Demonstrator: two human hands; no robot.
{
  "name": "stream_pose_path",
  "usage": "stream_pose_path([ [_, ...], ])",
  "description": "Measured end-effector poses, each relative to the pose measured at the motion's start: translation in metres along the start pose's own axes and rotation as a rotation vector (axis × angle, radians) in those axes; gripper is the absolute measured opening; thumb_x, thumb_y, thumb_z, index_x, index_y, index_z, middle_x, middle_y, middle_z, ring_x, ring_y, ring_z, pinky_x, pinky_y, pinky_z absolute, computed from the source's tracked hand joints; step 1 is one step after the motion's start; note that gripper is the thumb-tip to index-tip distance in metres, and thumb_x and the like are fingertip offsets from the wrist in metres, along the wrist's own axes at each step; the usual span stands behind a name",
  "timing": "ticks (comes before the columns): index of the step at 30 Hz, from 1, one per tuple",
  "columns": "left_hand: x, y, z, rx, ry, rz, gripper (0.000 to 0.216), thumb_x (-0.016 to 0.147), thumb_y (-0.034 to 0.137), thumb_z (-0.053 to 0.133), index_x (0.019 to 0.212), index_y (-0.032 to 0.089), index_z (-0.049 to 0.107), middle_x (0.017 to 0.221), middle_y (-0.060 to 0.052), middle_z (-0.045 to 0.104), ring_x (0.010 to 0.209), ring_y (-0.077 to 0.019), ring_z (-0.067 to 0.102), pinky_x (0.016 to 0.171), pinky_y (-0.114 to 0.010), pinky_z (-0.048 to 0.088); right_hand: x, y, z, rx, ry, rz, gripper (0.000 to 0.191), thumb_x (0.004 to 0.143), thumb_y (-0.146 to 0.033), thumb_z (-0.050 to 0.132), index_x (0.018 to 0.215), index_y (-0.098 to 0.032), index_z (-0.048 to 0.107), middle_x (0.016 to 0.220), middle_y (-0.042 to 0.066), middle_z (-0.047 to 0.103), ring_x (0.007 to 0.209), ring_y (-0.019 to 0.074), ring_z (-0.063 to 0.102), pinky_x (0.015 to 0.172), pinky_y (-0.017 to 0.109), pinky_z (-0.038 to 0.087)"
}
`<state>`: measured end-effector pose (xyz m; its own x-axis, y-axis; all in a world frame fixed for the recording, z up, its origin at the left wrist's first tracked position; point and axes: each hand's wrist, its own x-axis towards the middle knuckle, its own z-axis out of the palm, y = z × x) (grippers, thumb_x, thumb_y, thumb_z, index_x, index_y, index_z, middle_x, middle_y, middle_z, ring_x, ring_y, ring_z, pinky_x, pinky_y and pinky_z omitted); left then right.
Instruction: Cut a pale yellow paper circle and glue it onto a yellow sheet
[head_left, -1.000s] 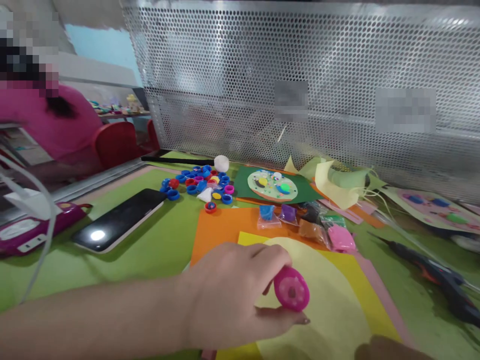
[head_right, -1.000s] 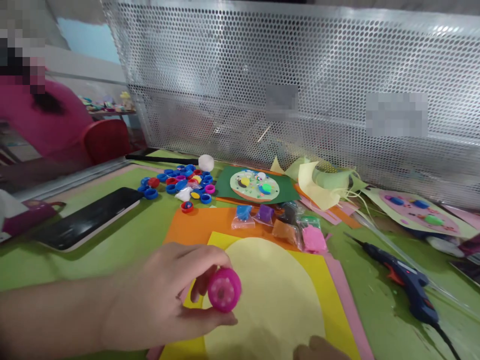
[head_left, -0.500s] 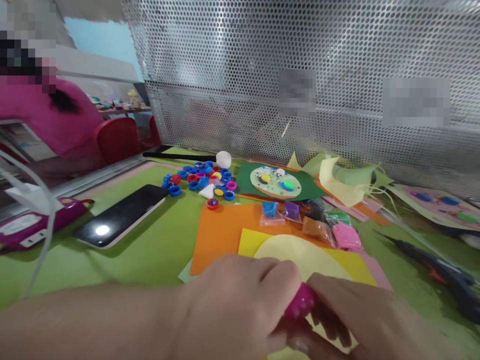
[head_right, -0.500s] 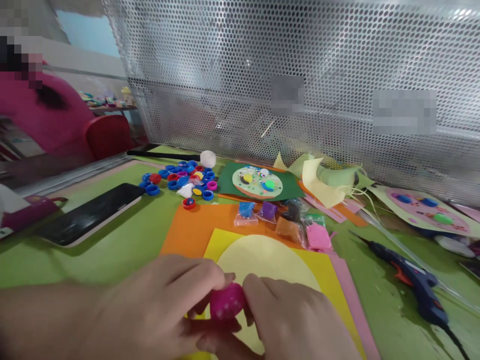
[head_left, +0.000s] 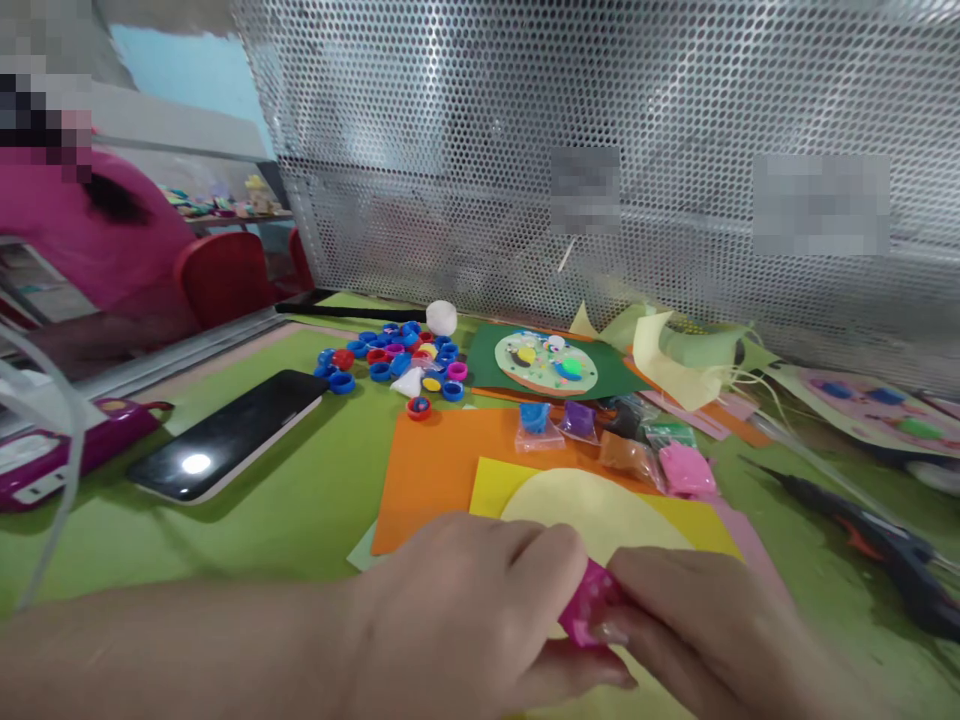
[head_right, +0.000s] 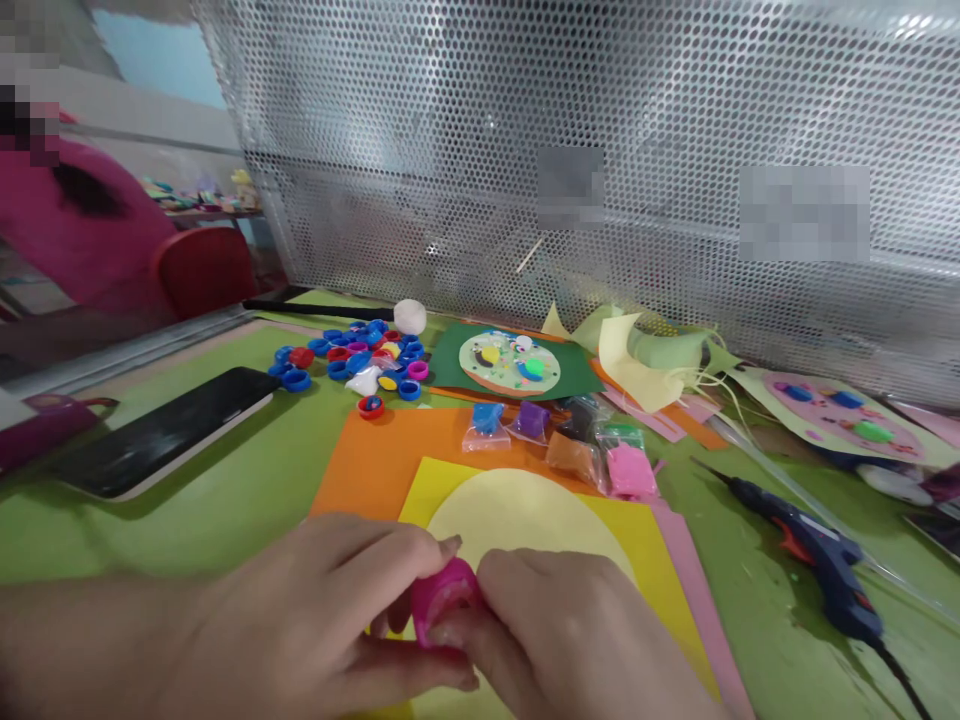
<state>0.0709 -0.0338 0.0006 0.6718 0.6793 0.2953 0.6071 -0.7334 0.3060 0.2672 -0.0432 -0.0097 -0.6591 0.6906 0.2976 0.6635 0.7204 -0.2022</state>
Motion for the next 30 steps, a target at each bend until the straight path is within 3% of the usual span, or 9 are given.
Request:
stream_pose_path([
  [5, 0.001, -0.005, 0.007, 0.118, 0.049, 0.065, 0.025, 0.086, 0.04, 0.049, 0.072, 0.02, 0.045, 0.052, 0.004, 0.053, 0.041, -0.0115, 0.048, 0.04, -0.023, 0.029, 0.005, -0.003, 0.005, 0.039, -0.031, 0.128, 0.016, 0.084, -0.026, 0.051, 0.069, -0.022, 0.044, 0.059, -0.004, 0.055, 0.045, 0.0115, 0.048, 0.044, 0.023, 0.033],
  [7, 0.002, -0.009, 0.013, 0.207, 0.084, 0.096, 0.021, 0.085, 0.035, 0.046, 0.07, 0.021, 0.043, 0.049, 0.003, 0.05, 0.039, -0.0133, 0.047, 0.04, -0.025, 0.026, 0.009, -0.005, 0.009, 0.219, -0.121, 0.262, 0.005, 0.081, -0.022, 0.052, 0.079, -0.021, 0.047, 0.065, -0.003, 0.058, 0.05, 0.0121, 0.05, 0.046, 0.022, 0.034],
  [10, 0.003, -0.015, 0.024, 0.29, 0.146, 0.108, 0.017, 0.085, 0.03, 0.042, 0.07, 0.021, 0.043, 0.048, 0.002, 0.05, 0.039, -0.0158, 0.048, 0.04, -0.027, 0.023, 0.015, -0.006, 0.014, 0.525, -0.197, 0.459, 0.007, 0.079, -0.017, 0.052, 0.082, -0.021, 0.048, 0.063, -0.006, 0.053, 0.053, 0.0102, 0.045, 0.047, 0.02, 0.032],
  [15, 0.003, -0.02, 0.029, 0.263, 0.107, 0.01, 0.031, 0.089, 0.048, 0.039, 0.075, 0.021, 0.045, 0.047, 0.004, 0.048, 0.038, -0.0152, 0.047, 0.04, -0.025, 0.022, 0.021, 0.011, 0.011, 1.05, -0.298, 0.486, 0.008, 0.089, -0.027, 0.045, 0.086, -0.021, 0.05, 0.064, -0.007, 0.048, 0.049, 0.0061, 0.044, 0.046, 0.017, 0.037],
  [19, 0.005, -0.021, 0.026, 0.171, -0.033, -0.131, 0.041, 0.085, 0.06, 0.038, 0.083, 0.021, 0.05, 0.05, 0.006, 0.05, 0.04, -0.0126, 0.047, 0.041, -0.022, 0.025, 0.024, 0.028, 0.004, 1.18, -0.349, 0.512, 0.016, 0.081, -0.031, 0.06, 0.08, -0.017, 0.052, 0.064, -0.005, 0.055, 0.047, 0.0047, 0.047, 0.048, 0.017, 0.038],
  [23, 0.009, -0.024, 0.026, 0.147, -0.109, -0.222, 0.049, 0.083, 0.061, 0.041, 0.107, 0.02, 0.05, 0.061, 0.002, 0.061, 0.049, -0.016, 0.056, 0.046, -0.023, 0.032, 0.016, 0.034, -0.002, 1.274, -0.164, 0.63, 0.02, 0.077, -0.033, 0.063, 0.078, -0.015, 0.054, 0.061, -0.003, 0.056, 0.046, 0.0048, 0.045, 0.047, 0.018, 0.035],
  [26, 0.012, -0.024, 0.025, 0.15, -0.187, -0.271, 0.048, 0.084, 0.057, 0.041, 0.11, 0.018, 0.051, 0.066, -0.001, 0.064, 0.055, -0.0181, 0.059, 0.049, -0.025, 0.035, -0.007, 0.039, -0.007, 1.304, 0.027, 0.721, 0.022, 0.079, -0.037, 0.056, 0.078, -0.017, 0.049, 0.065, -0.003, 0.051, 0.048, 0.0048, 0.04, 0.047, 0.019, 0.034],
  [29, 0.014, -0.022, 0.023, 0.134, -0.243, -0.296, 0.043, 0.086, 0.052, 0.04, 0.107, 0.017, 0.055, 0.068, -0.002, 0.065, 0.058, -0.0184, 0.061, 0.05, -0.025, 0.036, -0.036, 0.053, -0.017, 1.178, 0.217, 0.74, 0.022, 0.083, -0.038, 0.048, 0.073, -0.019, 0.044, 0.063, -0.004, 0.045, 0.045, 0.0056, 0.037, 0.044, 0.02, 0.035],
  [30, 0.014, -0.021, 0.023, 0.121, -0.258, -0.299, 0.042, 0.086, 0.051, 0.04, 0.105, 0.016, 0.055, 0.068, -0.002, 0.065, 0.058, -0.0189, 0.061, 0.05, -0.025, 0.036, -0.044, 0.06, -0.022, 0.912, 0.315, 0.648, 0.025, 0.087, -0.038, 0.044, 0.072, -0.019, 0.046, 0.059, -0.004, 0.045, 0.044, 0.0065, 0.039, 0.044, 0.021, 0.038],
])
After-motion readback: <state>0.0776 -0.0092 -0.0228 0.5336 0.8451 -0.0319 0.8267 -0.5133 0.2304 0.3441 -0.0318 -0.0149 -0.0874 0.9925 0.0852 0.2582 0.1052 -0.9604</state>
